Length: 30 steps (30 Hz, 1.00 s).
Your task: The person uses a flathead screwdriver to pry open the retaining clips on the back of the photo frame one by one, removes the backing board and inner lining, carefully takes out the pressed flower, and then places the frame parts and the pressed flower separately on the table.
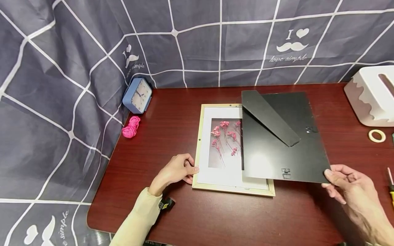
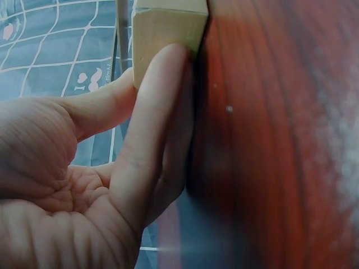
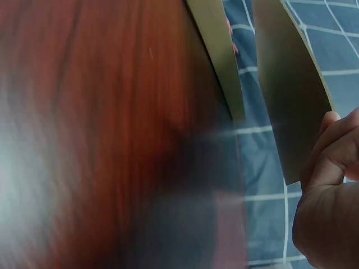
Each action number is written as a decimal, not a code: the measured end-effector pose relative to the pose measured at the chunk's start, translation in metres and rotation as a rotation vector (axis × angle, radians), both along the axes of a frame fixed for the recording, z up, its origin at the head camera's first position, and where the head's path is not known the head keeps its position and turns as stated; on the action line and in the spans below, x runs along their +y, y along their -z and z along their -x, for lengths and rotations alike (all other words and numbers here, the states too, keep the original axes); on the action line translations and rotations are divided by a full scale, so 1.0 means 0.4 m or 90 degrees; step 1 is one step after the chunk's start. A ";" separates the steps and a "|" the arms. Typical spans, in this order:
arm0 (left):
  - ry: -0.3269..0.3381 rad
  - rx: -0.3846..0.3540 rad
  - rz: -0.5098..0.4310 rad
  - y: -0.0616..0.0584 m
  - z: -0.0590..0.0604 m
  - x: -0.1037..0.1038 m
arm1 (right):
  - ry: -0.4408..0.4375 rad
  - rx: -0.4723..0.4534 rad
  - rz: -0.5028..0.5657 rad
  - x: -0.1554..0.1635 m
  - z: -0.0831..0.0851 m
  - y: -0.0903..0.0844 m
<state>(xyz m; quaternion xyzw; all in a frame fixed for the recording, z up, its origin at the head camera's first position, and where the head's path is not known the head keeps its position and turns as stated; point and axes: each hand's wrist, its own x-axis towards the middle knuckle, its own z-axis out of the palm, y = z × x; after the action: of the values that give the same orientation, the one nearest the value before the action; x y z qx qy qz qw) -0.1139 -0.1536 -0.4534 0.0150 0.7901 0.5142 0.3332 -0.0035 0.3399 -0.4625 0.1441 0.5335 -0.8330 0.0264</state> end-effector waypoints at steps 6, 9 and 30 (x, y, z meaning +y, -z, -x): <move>0.006 0.004 -0.001 -0.004 0.002 0.001 | 0.048 0.063 0.021 0.063 0.021 0.008; 0.008 0.006 0.001 -0.003 0.003 0.002 | 0.073 0.084 0.026 0.094 0.037 0.014; 0.007 -0.004 0.009 -0.009 0.003 0.000 | 0.014 0.002 -0.034 0.287 0.156 0.034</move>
<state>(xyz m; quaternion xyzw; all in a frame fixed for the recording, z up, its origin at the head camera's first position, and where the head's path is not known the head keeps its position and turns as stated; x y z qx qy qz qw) -0.1149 -0.1534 -0.4499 0.0151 0.7924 0.5072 0.3386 -0.0661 0.4546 -0.4760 0.1491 0.5538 -0.8191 0.0125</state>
